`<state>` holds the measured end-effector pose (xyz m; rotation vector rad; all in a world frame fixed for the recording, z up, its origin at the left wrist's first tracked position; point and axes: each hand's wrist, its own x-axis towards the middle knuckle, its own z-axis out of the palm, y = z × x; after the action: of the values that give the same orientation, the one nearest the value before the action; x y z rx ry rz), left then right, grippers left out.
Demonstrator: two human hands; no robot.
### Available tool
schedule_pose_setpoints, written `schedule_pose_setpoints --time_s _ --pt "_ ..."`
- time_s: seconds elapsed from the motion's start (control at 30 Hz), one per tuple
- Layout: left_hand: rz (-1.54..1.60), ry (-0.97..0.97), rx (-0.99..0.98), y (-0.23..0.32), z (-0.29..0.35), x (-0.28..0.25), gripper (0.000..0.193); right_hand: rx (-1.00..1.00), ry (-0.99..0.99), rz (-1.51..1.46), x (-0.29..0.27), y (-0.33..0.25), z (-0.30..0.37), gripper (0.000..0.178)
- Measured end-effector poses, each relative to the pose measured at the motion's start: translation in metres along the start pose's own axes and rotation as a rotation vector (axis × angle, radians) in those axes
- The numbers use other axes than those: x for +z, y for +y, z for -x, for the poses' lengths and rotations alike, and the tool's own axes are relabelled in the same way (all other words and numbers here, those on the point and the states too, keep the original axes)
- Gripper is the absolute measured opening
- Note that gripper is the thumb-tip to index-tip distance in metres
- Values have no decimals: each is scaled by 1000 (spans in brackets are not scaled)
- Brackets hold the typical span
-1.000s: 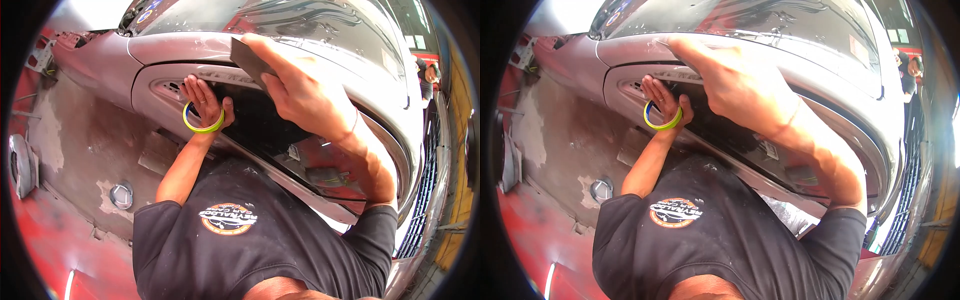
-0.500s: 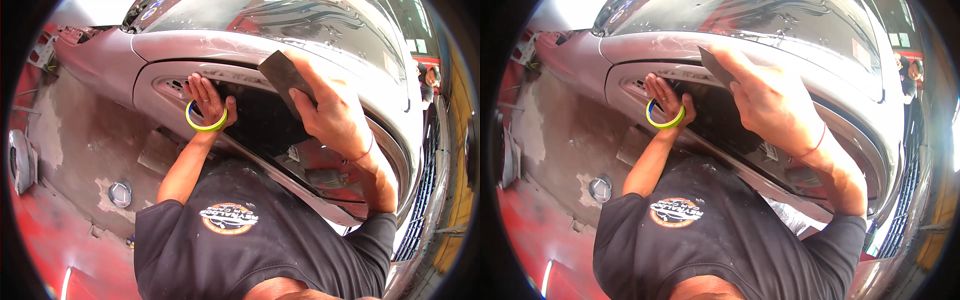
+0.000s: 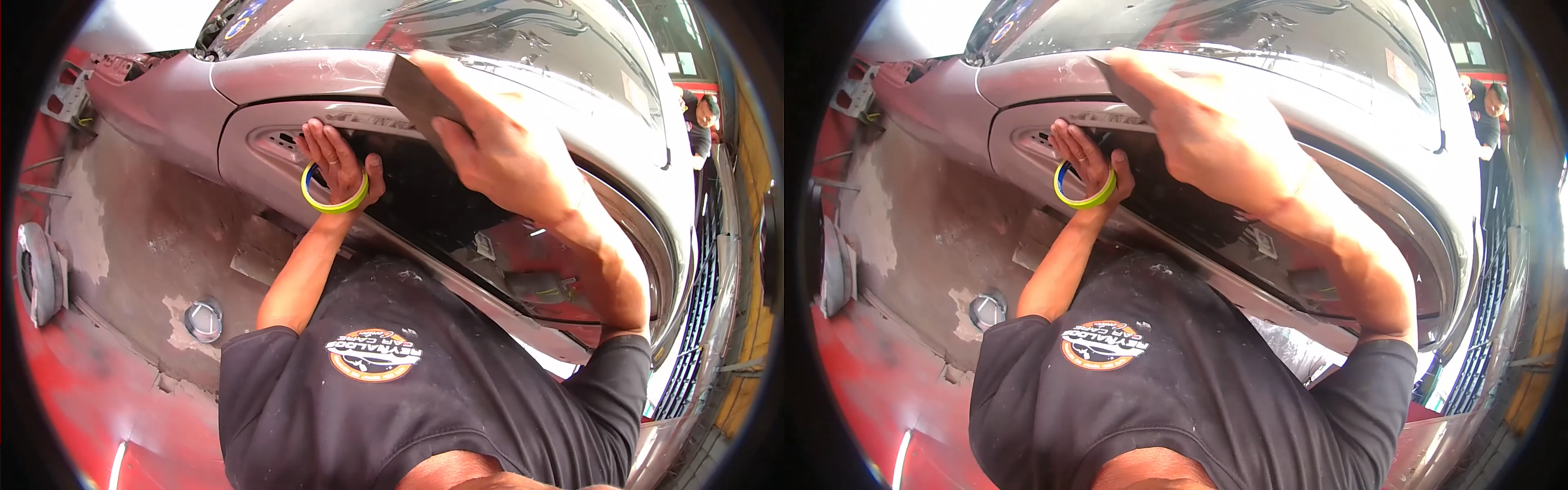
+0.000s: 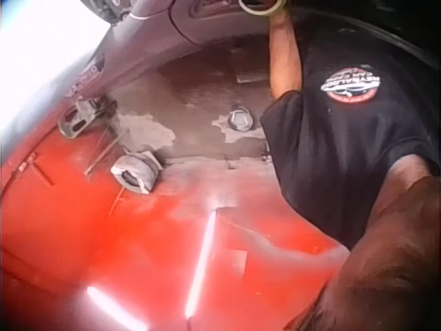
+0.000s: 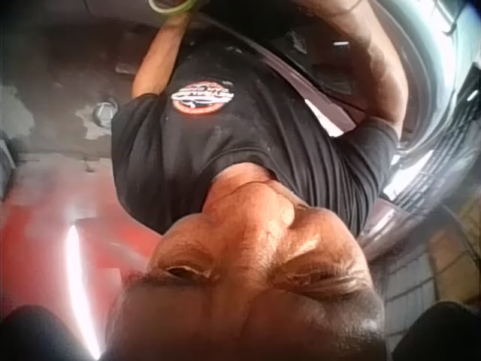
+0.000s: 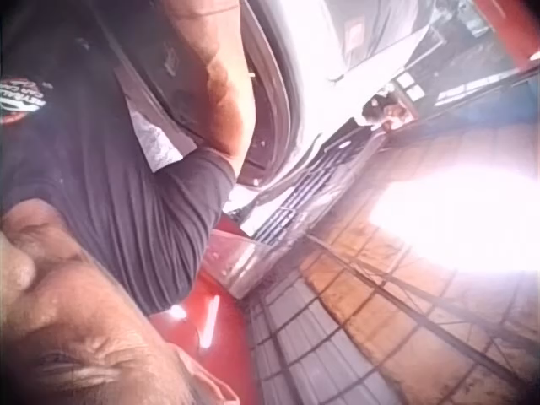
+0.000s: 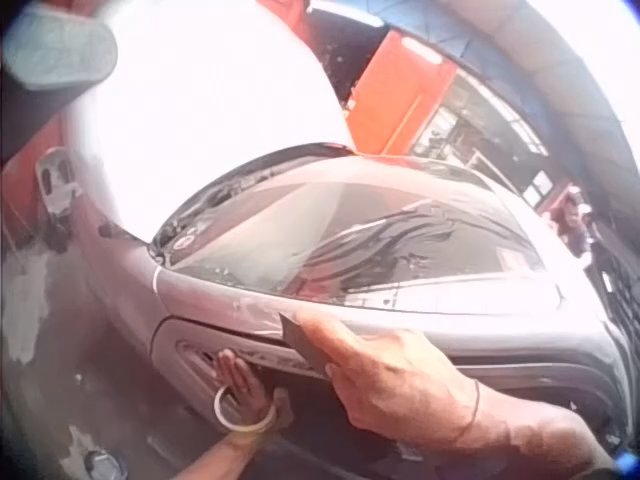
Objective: Repairing and scraping the upper trim/seal of a car door window using a metal scraper and tape.
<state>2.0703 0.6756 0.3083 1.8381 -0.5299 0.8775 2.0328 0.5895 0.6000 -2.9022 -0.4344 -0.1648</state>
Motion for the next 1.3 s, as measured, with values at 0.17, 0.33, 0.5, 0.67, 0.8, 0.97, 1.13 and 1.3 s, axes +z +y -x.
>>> schedule_pose_setpoints --time_s 0.17,0.33,0.5,0.67,0.8,0.97,1.13,1.3 --pt "-34 -49 33 -2 -1 2 79 -1 51 14 -1 5 9 49" --pt "-26 0 12 -1 -1 0 75 13 -8 20 -2 5 5 50" --pt "-7 1 39 -1 -2 3 76 -7 8 -23 9 1 -8 48" --pt "-44 -61 8 2 2 -6 79 6 83 -24 12 4 1 50" --pt "-52 -64 14 6 4 -2 78 62 33 16 -2 3 15 51" --pt "-97 -118 -36 9 4 -23 73 176 -297 -20 15 -5 2 52" --pt "-127 -128 39 33 -22 -49 60 428 93 -343 -44 -8 77 63" --pt "-98 -300 295 67 -58 -41 56 572 -314 -438 -20 17 171 67"
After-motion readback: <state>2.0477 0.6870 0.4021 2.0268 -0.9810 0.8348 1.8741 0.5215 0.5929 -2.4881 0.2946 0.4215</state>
